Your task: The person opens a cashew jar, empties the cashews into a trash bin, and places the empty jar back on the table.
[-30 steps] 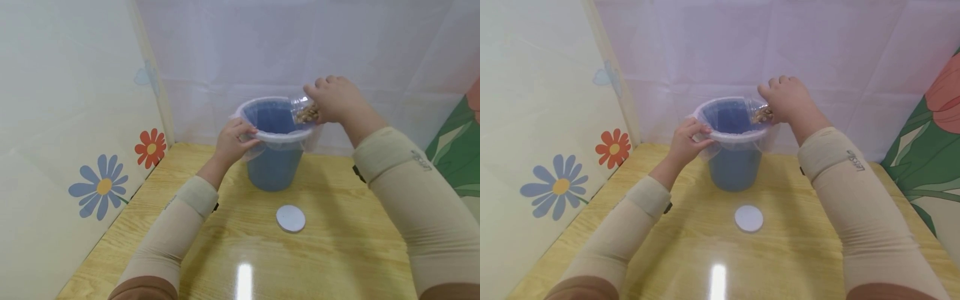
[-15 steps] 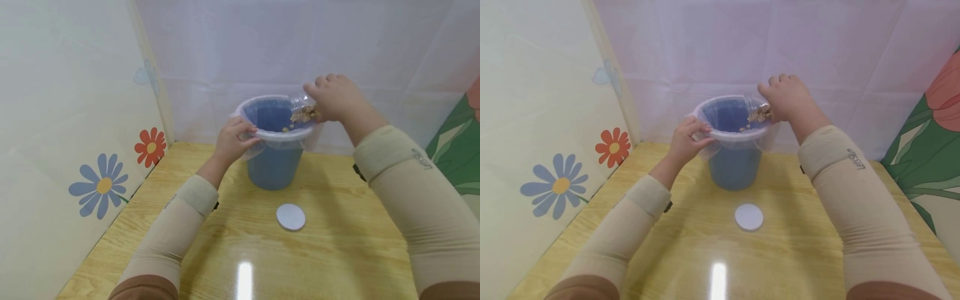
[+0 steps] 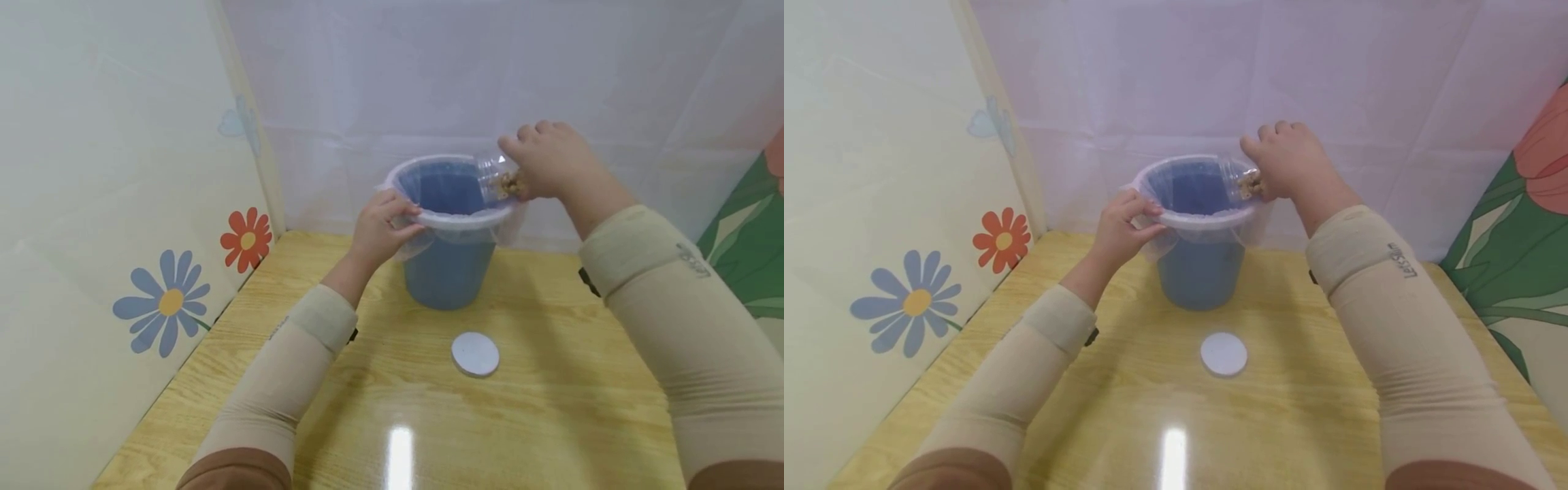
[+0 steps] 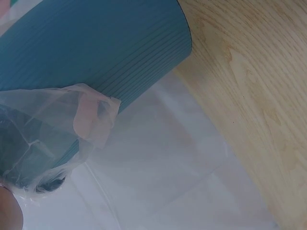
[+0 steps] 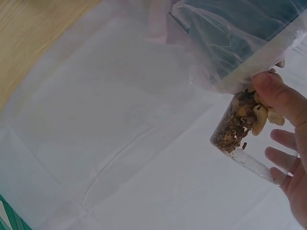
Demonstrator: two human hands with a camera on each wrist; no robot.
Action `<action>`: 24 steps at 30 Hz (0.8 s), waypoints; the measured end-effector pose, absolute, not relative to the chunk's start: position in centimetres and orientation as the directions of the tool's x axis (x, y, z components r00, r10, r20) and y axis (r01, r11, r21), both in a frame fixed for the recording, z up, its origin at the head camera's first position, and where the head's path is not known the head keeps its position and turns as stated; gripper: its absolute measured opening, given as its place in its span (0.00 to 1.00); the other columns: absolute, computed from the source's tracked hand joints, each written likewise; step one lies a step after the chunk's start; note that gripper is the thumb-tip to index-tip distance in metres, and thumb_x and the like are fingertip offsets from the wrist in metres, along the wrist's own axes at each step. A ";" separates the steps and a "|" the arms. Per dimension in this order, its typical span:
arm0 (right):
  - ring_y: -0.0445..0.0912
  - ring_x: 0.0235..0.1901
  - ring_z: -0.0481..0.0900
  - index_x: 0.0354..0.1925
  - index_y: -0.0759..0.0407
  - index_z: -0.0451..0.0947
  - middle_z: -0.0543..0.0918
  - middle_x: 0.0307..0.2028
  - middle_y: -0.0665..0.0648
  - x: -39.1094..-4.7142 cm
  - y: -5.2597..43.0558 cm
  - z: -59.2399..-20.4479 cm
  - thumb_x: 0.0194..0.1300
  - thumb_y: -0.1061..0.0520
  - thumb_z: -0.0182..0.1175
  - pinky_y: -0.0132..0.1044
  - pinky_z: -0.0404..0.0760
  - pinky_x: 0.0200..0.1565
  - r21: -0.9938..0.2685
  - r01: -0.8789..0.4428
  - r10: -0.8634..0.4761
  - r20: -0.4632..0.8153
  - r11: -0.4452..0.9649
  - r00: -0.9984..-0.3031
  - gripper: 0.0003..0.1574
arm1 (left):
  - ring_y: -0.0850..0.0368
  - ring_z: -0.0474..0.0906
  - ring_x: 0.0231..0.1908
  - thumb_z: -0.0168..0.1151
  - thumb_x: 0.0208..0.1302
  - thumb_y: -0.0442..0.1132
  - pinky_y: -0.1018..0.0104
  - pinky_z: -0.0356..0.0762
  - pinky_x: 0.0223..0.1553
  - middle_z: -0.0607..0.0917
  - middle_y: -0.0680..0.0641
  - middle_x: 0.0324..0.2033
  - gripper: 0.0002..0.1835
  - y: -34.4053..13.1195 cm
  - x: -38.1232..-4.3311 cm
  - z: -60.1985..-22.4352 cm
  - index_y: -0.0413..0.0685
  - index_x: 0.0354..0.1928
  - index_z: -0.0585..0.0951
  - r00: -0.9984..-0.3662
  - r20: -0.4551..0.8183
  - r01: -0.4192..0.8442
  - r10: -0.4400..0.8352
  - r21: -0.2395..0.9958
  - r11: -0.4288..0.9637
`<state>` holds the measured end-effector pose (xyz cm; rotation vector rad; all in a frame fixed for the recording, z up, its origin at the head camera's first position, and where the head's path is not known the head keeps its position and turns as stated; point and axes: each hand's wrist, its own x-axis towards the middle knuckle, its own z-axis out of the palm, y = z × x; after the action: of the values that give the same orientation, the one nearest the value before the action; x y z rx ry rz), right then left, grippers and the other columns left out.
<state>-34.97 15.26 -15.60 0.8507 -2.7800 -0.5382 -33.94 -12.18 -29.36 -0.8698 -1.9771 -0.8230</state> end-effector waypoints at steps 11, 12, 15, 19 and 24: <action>0.70 0.58 0.55 0.68 0.63 0.47 0.58 0.60 0.74 -34.9 15.3 -15.5 0.45 0.46 0.70 0.65 0.52 0.58 0.367 -0.500 -0.554 0.055 0.785 -0.830 0.62 | 0.56 0.75 0.35 0.74 0.42 0.39 0.67 0.72 0.38 0.81 0.49 0.29 0.12 -12.2 -33.8 -29.4 0.44 0.31 0.84 -0.437 0.857 0.805 0.274 0.238 0.543; 0.70 0.57 0.55 0.68 0.63 0.47 0.59 0.60 0.74 -34.9 15.4 -15.5 0.45 0.46 0.70 0.65 0.53 0.58 0.367 -0.500 -0.556 0.058 0.784 -0.829 0.62 | 0.56 0.74 0.35 0.74 0.43 0.39 0.67 0.72 0.38 0.81 0.49 0.30 0.12 -12.2 -33.8 -29.4 0.44 0.31 0.84 -0.438 0.856 0.805 0.273 0.239 0.543; 0.70 0.56 0.57 0.67 0.62 0.49 0.61 0.58 0.74 -35.0 15.4 -15.4 0.44 0.45 0.71 0.65 0.54 0.57 0.378 -0.498 -0.560 0.066 0.780 -0.826 0.61 | 0.56 0.74 0.35 0.74 0.42 0.39 0.67 0.72 0.37 0.80 0.49 0.29 0.12 -12.1 -33.9 -29.3 0.44 0.31 0.84 -0.435 0.858 0.808 0.272 0.239 0.539; 0.69 0.55 0.59 0.67 0.63 0.50 0.62 0.56 0.73 -34.9 15.4 -15.4 0.44 0.45 0.71 0.65 0.57 0.56 0.390 -0.493 -0.560 0.074 0.777 -0.825 0.60 | 0.56 0.74 0.34 0.74 0.42 0.39 0.67 0.72 0.36 0.80 0.49 0.29 0.12 -12.1 -34.0 -29.3 0.44 0.31 0.84 -0.430 0.861 0.813 0.273 0.237 0.532; 0.69 0.54 0.60 0.65 0.63 0.52 0.63 0.55 0.73 -34.8 15.4 -15.3 0.45 0.44 0.70 0.64 0.58 0.56 0.412 -0.490 -0.569 0.090 0.769 -0.817 0.58 | 0.56 0.75 0.34 0.74 0.42 0.38 0.67 0.72 0.37 0.81 0.49 0.29 0.12 -12.1 -33.9 -29.3 0.44 0.31 0.84 -0.439 0.855 0.811 0.277 0.244 0.532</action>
<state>-34.83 15.39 -15.25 0.8345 -2.7540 -0.5551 -33.94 -12.12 -29.35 -0.8839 -1.9726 -0.8483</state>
